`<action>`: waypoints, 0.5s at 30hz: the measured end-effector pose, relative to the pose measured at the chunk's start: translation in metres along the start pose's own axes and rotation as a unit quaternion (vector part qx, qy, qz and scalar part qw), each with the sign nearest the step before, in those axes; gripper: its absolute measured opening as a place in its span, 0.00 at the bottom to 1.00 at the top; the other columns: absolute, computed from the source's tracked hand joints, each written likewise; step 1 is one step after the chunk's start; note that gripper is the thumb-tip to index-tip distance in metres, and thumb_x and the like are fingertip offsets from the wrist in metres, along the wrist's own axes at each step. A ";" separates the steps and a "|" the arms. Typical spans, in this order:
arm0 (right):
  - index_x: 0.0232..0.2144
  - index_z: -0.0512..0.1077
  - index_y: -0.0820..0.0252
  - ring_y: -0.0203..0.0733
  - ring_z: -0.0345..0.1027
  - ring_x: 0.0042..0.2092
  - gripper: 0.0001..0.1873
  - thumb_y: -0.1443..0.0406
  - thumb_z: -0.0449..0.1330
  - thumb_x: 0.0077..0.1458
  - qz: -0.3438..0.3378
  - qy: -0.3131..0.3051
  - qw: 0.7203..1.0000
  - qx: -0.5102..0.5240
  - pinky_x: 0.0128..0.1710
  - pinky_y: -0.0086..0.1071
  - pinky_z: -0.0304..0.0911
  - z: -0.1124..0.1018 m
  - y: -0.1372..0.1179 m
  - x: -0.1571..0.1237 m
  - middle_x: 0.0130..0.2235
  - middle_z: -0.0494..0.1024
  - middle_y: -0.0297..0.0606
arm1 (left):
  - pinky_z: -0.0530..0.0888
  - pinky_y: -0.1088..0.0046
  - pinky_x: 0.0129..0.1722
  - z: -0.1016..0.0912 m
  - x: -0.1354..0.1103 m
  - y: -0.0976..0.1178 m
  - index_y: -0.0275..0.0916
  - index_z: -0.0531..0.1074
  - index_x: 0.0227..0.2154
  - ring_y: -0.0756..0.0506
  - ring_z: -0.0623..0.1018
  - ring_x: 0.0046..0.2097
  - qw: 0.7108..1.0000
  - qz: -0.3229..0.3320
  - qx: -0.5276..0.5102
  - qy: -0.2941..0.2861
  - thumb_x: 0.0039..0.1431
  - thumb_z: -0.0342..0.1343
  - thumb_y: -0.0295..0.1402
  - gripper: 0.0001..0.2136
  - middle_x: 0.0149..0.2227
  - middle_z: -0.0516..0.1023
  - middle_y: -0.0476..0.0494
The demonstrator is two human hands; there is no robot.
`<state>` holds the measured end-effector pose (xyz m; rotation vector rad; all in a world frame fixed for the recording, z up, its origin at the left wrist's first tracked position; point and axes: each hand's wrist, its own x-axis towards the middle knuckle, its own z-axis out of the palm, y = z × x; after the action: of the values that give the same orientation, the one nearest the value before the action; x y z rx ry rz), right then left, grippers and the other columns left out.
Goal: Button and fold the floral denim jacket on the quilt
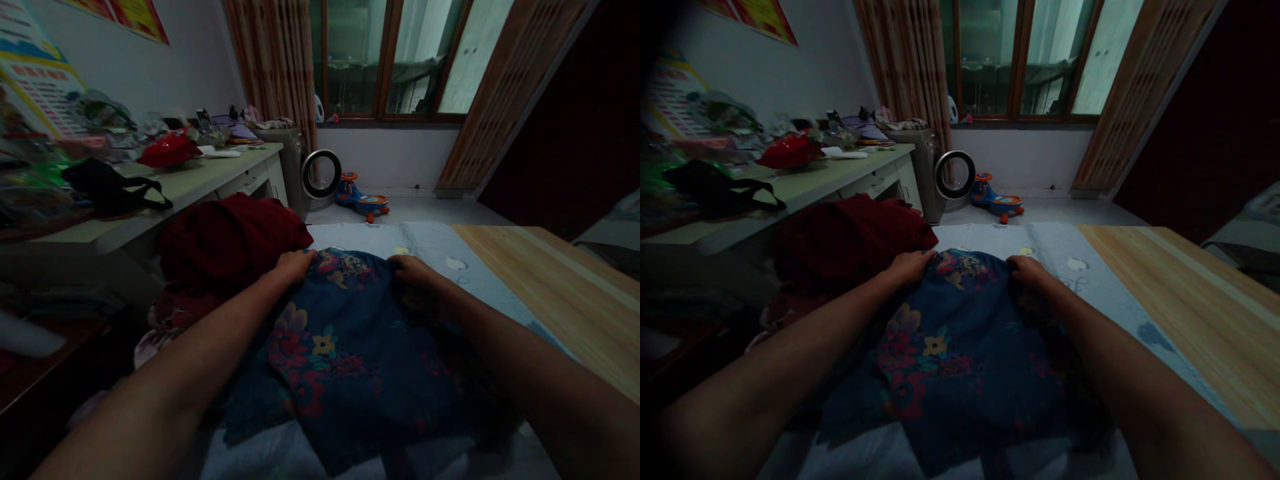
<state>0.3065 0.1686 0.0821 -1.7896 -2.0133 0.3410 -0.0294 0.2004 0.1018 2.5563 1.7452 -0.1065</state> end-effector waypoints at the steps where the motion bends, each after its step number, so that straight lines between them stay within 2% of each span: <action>1: 0.37 0.79 0.56 0.48 0.73 0.41 0.18 0.73 0.59 0.43 -0.014 -0.025 1.000 -0.012 0.43 0.36 0.65 -0.006 -0.002 -0.003 0.39 0.82 0.38 | 0.71 0.61 0.48 -0.003 -0.004 -0.003 0.48 0.63 0.59 0.37 0.76 0.49 1.000 0.009 -0.002 0.006 0.58 0.53 0.35 0.25 0.50 0.72 0.37; 4: 0.41 0.79 0.53 0.47 0.73 0.44 0.22 0.73 0.55 0.45 -0.057 -0.086 0.993 -0.050 0.46 0.36 0.64 -0.027 -0.011 -0.021 0.42 0.81 0.36 | 0.71 0.66 0.48 -0.014 -0.026 -0.011 0.49 0.69 0.55 0.40 0.76 0.49 0.998 0.047 -0.015 0.047 0.54 0.52 0.29 0.24 0.49 0.72 0.42; 6: 0.41 0.79 0.51 0.45 0.73 0.43 0.23 0.74 0.54 0.45 -0.082 -0.132 0.987 -0.049 0.46 0.36 0.64 -0.039 -0.019 -0.044 0.42 0.81 0.35 | 0.71 0.66 0.48 -0.018 -0.047 -0.015 0.49 0.73 0.51 0.40 0.76 0.48 0.995 0.085 -0.024 0.041 0.51 0.52 0.28 0.23 0.47 0.74 0.43; 8: 0.37 0.80 0.49 0.43 0.74 0.40 0.22 0.74 0.55 0.44 -0.111 -0.233 0.966 -0.018 0.44 0.34 0.64 -0.045 -0.028 -0.069 0.38 0.82 0.31 | 0.71 0.66 0.46 -0.017 -0.071 -0.017 0.47 0.78 0.42 0.40 0.76 0.45 0.991 0.127 -0.026 -0.017 0.49 0.53 0.27 0.17 0.41 0.77 0.44; 10: 0.35 0.81 0.49 0.41 0.74 0.37 0.19 0.72 0.56 0.44 -0.123 -0.334 0.934 0.025 0.41 0.32 0.65 -0.047 -0.038 -0.092 0.36 0.81 0.29 | 0.72 0.66 0.39 -0.015 -0.091 -0.016 0.45 0.79 0.33 0.41 0.77 0.37 0.978 0.150 -0.035 -0.139 0.47 0.55 0.30 0.11 0.34 0.79 0.45; 12: 0.31 0.80 0.51 0.40 0.73 0.33 0.13 0.69 0.58 0.46 -0.115 -0.410 0.903 0.061 0.36 0.30 0.65 -0.048 -0.049 -0.104 0.31 0.81 0.29 | 0.70 0.69 0.32 -0.017 -0.105 -0.015 0.43 0.79 0.29 0.43 0.76 0.31 0.960 0.149 -0.047 -0.233 0.47 0.57 0.35 0.07 0.29 0.79 0.46; 13: 0.30 0.80 0.53 0.39 0.72 0.31 0.10 0.67 0.59 0.48 -0.111 -0.428 0.894 0.072 0.35 0.30 0.64 -0.049 -0.053 -0.105 0.30 0.80 0.30 | 0.69 0.71 0.29 -0.020 -0.108 -0.014 0.42 0.78 0.27 0.44 0.75 0.28 0.954 0.145 -0.054 -0.256 0.48 0.58 0.37 0.08 0.27 0.78 0.47; 15: 0.29 0.79 0.55 0.39 0.71 0.30 0.09 0.63 0.58 0.52 -0.107 -0.408 0.904 0.075 0.33 0.30 0.64 -0.052 -0.061 -0.097 0.28 0.79 0.31 | 0.68 0.73 0.28 -0.030 -0.106 -0.012 0.40 0.77 0.25 0.46 0.74 0.27 0.957 0.145 -0.070 -0.240 0.52 0.55 0.40 0.11 0.26 0.78 0.47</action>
<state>0.2848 0.0597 0.1403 -1.4167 -2.5885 1.3084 -0.0786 0.1087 0.1408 2.3849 1.1520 -0.5197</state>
